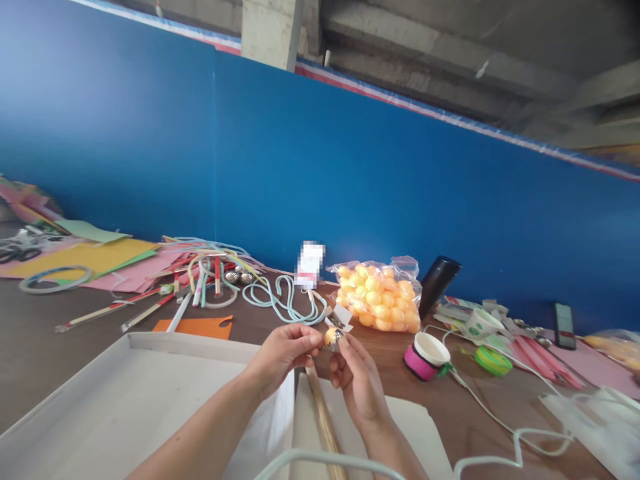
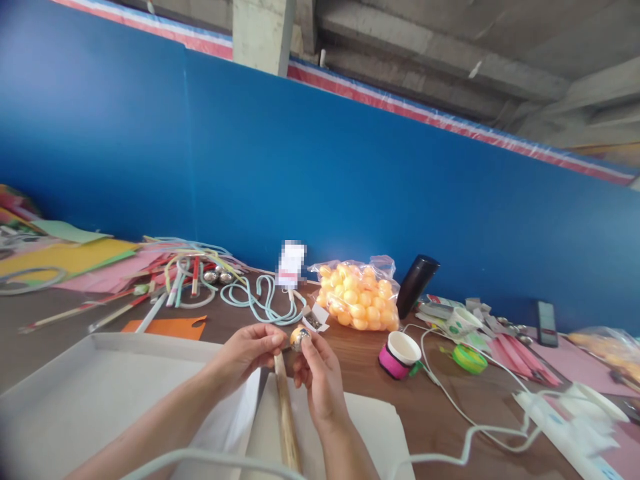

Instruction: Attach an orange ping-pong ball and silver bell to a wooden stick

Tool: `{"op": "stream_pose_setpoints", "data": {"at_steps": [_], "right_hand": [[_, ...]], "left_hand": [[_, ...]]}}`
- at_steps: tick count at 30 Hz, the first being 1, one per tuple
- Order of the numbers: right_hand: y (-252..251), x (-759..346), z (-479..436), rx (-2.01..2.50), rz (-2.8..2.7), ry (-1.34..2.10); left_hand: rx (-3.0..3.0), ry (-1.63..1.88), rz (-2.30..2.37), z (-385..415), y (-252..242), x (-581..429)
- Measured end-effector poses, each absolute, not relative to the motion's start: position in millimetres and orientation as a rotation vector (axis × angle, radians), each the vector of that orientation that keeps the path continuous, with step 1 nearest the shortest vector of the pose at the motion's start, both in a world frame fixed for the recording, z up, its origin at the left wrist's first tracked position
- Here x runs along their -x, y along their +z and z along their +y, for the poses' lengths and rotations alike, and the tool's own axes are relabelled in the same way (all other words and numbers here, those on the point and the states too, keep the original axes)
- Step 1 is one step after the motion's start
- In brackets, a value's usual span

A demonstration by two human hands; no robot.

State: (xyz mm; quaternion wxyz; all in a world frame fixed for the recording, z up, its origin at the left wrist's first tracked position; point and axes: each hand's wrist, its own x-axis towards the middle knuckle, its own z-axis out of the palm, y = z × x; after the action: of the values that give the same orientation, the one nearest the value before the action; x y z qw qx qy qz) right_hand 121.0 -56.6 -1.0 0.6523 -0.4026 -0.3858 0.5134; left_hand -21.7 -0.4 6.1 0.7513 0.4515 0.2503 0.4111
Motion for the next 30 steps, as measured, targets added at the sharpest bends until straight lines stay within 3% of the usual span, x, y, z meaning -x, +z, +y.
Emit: {"op": "stream_pose_setpoints", "data": {"at_steps": [30], "right_hand": [[6.0, -117.5, -58.9, 0.995, -0.931, 1.113]], "left_hand": [[-1.046, 0.908, 0.701, -3.7, 11.8, 17.9]]}}
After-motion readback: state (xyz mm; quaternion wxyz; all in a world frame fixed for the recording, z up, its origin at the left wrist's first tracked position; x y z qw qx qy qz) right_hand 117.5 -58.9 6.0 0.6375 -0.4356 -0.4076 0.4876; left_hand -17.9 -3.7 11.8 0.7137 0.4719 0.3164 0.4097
